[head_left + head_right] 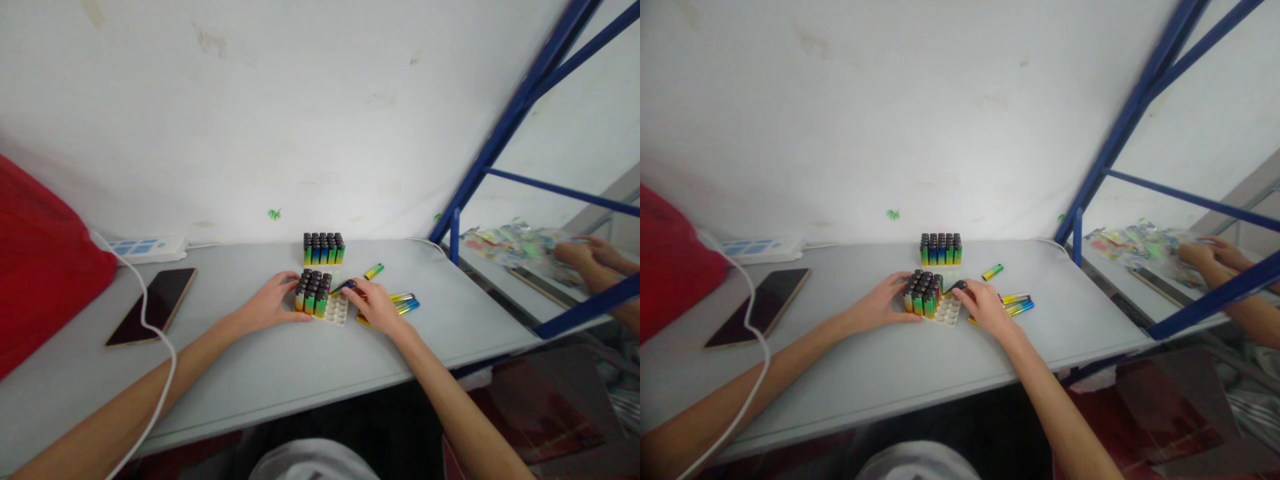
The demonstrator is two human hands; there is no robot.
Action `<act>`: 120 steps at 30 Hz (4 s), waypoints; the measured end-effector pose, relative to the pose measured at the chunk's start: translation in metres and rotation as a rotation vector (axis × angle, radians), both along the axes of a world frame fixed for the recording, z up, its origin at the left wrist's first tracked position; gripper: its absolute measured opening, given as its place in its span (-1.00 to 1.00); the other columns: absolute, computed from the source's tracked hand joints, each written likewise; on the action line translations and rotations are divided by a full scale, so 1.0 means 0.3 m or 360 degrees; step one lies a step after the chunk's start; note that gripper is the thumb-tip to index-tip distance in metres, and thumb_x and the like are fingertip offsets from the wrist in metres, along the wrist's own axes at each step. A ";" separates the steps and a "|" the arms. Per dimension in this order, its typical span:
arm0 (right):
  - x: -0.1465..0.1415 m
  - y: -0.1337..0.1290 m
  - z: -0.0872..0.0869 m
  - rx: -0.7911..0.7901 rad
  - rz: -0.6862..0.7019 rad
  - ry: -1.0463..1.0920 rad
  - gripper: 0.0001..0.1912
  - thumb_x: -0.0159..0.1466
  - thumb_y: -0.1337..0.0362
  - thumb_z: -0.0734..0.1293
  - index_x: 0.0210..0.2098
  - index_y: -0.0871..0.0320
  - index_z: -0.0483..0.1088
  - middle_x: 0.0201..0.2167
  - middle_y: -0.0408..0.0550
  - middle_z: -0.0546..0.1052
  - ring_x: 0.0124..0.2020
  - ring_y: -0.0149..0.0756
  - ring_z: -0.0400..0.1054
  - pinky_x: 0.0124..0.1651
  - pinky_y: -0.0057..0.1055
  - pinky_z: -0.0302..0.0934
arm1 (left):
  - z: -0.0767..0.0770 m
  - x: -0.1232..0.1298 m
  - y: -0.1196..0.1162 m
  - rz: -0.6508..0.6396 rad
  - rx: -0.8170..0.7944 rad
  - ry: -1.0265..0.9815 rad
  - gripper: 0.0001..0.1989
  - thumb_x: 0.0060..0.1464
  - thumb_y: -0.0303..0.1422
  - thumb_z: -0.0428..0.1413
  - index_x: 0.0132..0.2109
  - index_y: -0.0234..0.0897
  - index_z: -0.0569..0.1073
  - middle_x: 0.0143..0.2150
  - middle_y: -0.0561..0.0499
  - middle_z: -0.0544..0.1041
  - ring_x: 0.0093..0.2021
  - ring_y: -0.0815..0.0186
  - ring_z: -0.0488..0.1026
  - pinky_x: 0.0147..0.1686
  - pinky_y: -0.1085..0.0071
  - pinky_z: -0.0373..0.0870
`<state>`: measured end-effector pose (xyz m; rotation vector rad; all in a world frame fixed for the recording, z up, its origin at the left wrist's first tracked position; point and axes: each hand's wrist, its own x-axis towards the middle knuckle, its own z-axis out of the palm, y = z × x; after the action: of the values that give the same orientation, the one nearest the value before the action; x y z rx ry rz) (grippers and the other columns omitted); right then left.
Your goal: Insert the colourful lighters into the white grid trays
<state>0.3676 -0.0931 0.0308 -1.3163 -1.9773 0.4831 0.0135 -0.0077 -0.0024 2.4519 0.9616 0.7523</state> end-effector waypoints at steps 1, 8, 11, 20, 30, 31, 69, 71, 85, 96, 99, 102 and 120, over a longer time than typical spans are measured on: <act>-0.001 0.004 -0.004 -0.0003 0.0011 -0.0028 -0.48 0.81 -0.17 0.38 -0.23 -0.04 0.43 -0.27 -0.02 0.74 -0.25 -0.07 0.56 -0.08 -0.24 0.40 | 0.003 0.001 -0.005 -0.0015 0.0011 0.0007 -0.08 0.20 0.48 0.61 0.41 -0.03 0.83 0.57 -0.26 0.74 0.56 -0.38 0.70 0.70 -0.21 0.63; -0.016 0.036 -0.029 0.0172 -0.0046 -0.0211 -0.51 0.82 -0.02 0.44 -0.24 -0.06 0.34 -0.26 -0.05 0.60 -0.20 -0.05 0.49 -0.02 -0.21 0.42 | 0.007 0.012 -0.016 -0.0094 0.0054 0.0027 -0.13 0.23 0.42 0.63 0.39 -0.06 0.83 0.59 -0.31 0.71 0.61 -0.37 0.65 0.73 -0.27 0.58; -0.031 0.033 -0.035 0.0205 0.0014 -0.0287 -0.55 0.82 0.03 0.46 -0.22 -0.04 0.41 -0.21 -0.03 0.60 -0.15 -0.03 0.51 0.02 -0.20 0.44 | 0.001 0.012 -0.015 -0.0090 0.0069 0.0025 -0.14 0.24 0.39 0.64 0.42 -0.05 0.82 0.59 -0.30 0.71 0.61 -0.38 0.65 0.73 -0.29 0.58; 0.075 0.003 0.041 0.0169 0.0053 -0.0153 -0.70 0.84 0.02 0.44 0.21 0.05 0.76 -0.02 0.07 0.77 -0.01 -0.02 0.67 0.21 -0.13 0.57 | 0.024 0.020 -0.032 -0.0091 0.0095 0.0051 -0.08 0.30 0.39 0.60 0.53 -0.06 0.74 0.56 -0.31 0.73 0.58 -0.38 0.66 0.71 -0.29 0.59; 0.345 -0.018 0.153 -0.0132 -0.0118 -0.0266 -0.87 0.56 0.12 0.63 -0.06 0.01 0.84 0.01 0.07 0.91 0.00 0.04 0.79 0.17 -0.08 0.66 | 0.021 0.022 -0.024 0.0060 0.0170 0.0038 -0.08 0.30 0.42 0.54 0.48 -0.11 0.74 0.52 -0.34 0.73 0.55 -0.40 0.67 0.70 -0.35 0.59; 0.350 -0.022 0.159 -0.0153 -0.0135 -0.0282 -0.89 0.54 0.14 0.64 -0.07 0.01 0.84 0.00 0.07 0.91 0.01 0.05 0.80 0.17 -0.09 0.66 | 0.021 0.019 -0.021 0.0070 0.0183 0.0034 -0.10 0.30 0.41 0.54 0.48 -0.10 0.75 0.52 -0.34 0.74 0.55 -0.41 0.68 0.70 -0.35 0.59; 0.546 -0.029 0.124 -0.0526 -0.0222 -0.0326 -0.63 0.43 -0.13 0.67 -0.09 0.04 0.85 -0.06 0.12 0.90 0.03 0.12 0.79 0.16 -0.07 0.66 | -0.007 -0.002 -0.002 0.0096 0.0137 0.0102 -0.02 0.41 0.54 0.37 0.56 -0.09 0.67 0.55 -0.34 0.74 0.57 -0.37 0.68 0.71 -0.25 0.60; 0.548 -0.026 0.117 -0.0539 -0.0216 -0.0263 -0.50 0.38 -0.27 0.69 -0.13 0.04 0.80 -0.11 0.12 0.87 -0.02 0.11 0.77 0.14 -0.05 0.66 | -0.008 -0.002 -0.002 0.0093 0.0142 0.0098 -0.04 0.41 0.52 0.38 0.56 -0.09 0.67 0.55 -0.32 0.74 0.57 -0.37 0.67 0.71 -0.26 0.59; 0.257 -0.009 0.141 -0.0270 -0.0284 0.1581 -0.25 0.14 -0.40 0.89 0.01 -0.11 0.67 -0.14 -0.12 0.79 -0.16 -0.12 0.69 0.01 -0.15 0.68 | 0.000 0.001 -0.006 0.0108 0.0139 0.0039 -0.11 0.36 0.44 0.49 0.49 -0.08 0.74 0.51 -0.29 0.78 0.52 -0.36 0.72 0.66 -0.24 0.64; -0.071 -0.052 0.105 -0.0548 -0.0061 0.1563 -0.11 0.32 -0.69 0.59 -0.39 -0.03 0.33 -0.59 -0.44 -0.01 -0.57 -0.47 -0.26 -0.52 -0.50 -0.22 | 0.009 0.009 -0.014 0.0093 0.0123 0.0059 -0.13 0.39 0.45 0.46 0.46 -0.09 0.73 0.48 -0.32 0.77 0.51 -0.37 0.71 0.63 -0.25 0.66; -0.113 -0.046 0.088 -0.0640 -0.0170 0.1544 -0.10 0.37 -0.60 0.52 -0.54 -0.05 0.12 -0.60 -0.41 -0.06 -0.56 -0.49 -0.32 -0.53 -0.48 -0.27 | 0.006 0.008 -0.011 0.0089 0.0134 0.0062 -0.15 0.39 0.45 0.46 0.45 -0.08 0.73 0.47 -0.31 0.77 0.49 -0.36 0.72 0.61 -0.25 0.67; -0.130 -0.046 0.087 -0.0789 -0.0213 0.1584 -0.22 0.47 -0.42 0.42 -0.55 -0.07 0.08 -0.59 -0.39 -0.06 -0.55 -0.45 -0.37 -0.55 -0.46 -0.31 | 0.006 0.008 -0.011 0.0082 0.0158 0.0060 -0.17 0.40 0.44 0.46 0.43 -0.07 0.74 0.46 -0.30 0.78 0.48 -0.35 0.73 0.59 -0.23 0.69; -0.115 -0.028 0.048 -0.0314 -0.0118 0.1125 -0.33 0.34 -0.51 0.69 -0.16 -0.04 0.67 -0.19 -0.05 0.66 -0.09 -0.05 0.56 0.04 -0.18 0.55 | 0.000 0.007 -0.011 0.0083 0.0081 -0.0003 -0.11 0.34 0.46 0.51 0.45 -0.09 0.76 0.47 -0.32 0.76 0.49 -0.35 0.72 0.64 -0.26 0.65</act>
<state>0.3330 -0.1015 0.0452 -1.1164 -1.3134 0.9724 0.0155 -0.0108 -0.0025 2.4775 1.0212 0.8055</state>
